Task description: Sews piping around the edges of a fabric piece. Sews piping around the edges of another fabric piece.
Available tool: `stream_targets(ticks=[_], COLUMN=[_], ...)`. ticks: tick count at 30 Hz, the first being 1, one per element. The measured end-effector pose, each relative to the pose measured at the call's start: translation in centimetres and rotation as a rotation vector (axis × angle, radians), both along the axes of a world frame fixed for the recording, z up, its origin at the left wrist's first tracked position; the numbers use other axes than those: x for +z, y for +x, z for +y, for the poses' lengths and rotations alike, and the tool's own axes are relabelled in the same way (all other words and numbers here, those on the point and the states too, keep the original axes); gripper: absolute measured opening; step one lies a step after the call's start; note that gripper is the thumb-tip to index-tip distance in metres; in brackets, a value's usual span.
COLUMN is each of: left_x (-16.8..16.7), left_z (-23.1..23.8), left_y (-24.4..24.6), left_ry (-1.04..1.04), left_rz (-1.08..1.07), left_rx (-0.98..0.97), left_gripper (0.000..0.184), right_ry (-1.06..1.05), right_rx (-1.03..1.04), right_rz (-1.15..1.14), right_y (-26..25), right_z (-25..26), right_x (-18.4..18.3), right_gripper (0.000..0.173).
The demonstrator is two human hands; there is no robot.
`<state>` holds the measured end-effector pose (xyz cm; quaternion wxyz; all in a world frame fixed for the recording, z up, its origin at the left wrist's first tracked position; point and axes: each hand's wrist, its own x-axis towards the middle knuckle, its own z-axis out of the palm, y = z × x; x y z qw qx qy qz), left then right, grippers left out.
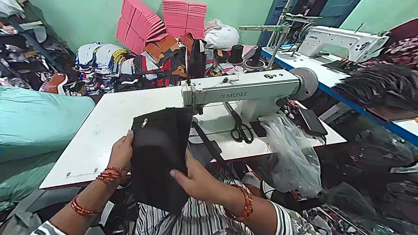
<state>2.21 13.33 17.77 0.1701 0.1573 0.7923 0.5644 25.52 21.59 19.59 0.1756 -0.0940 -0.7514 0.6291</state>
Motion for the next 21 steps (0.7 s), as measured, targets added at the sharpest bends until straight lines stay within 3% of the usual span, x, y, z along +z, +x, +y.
stream_targets(ticks=[3, 7, 11, 13, 15, 19, 21], left_x=[0.0, 1.2, 3.0, 2.2, -0.3, -4.0, -4.2], left_z=[-1.5, -0.3, 6.8, 11.3, 14.9, 18.5, 18.9], left_y=[-0.5, -4.4, -4.0, -1.7, 0.5, 3.7, 4.3], left_ry=[-0.103, -0.196, -0.344, -0.471, -0.544, -0.811, -0.820], left_rz=[0.069, 0.277, 0.506, 0.594, 0.695, 0.682, 0.642], left_rx=[-0.101, -0.257, -0.861, -1.123, -1.262, -1.108, -1.018], left_gripper=[0.068, 0.063, 0.034, 0.033, 0.034, 0.054, 0.062], right_ry=[0.153, 0.144, 0.135, 0.143, 0.140, 0.086, 0.074], right_rx=[0.052, 0.189, 0.301, 0.332, 0.338, 0.417, 0.481], right_rz=[-0.051, 0.035, 0.083, 0.088, 0.034, -0.131, -0.197], right_y=[2.2, 5.2, 6.5, 6.8, 6.9, 6.6, 6.1], right_z=[1.2, 0.2, -0.4, -0.1, 0.1, 0.3, 0.8], right_x=[-2.2, -6.1, -8.1, -8.3, -8.4, -7.6, -7.2], right_gripper=[0.051, 0.034, 0.028, 0.028, 0.033, 0.031, 0.030])
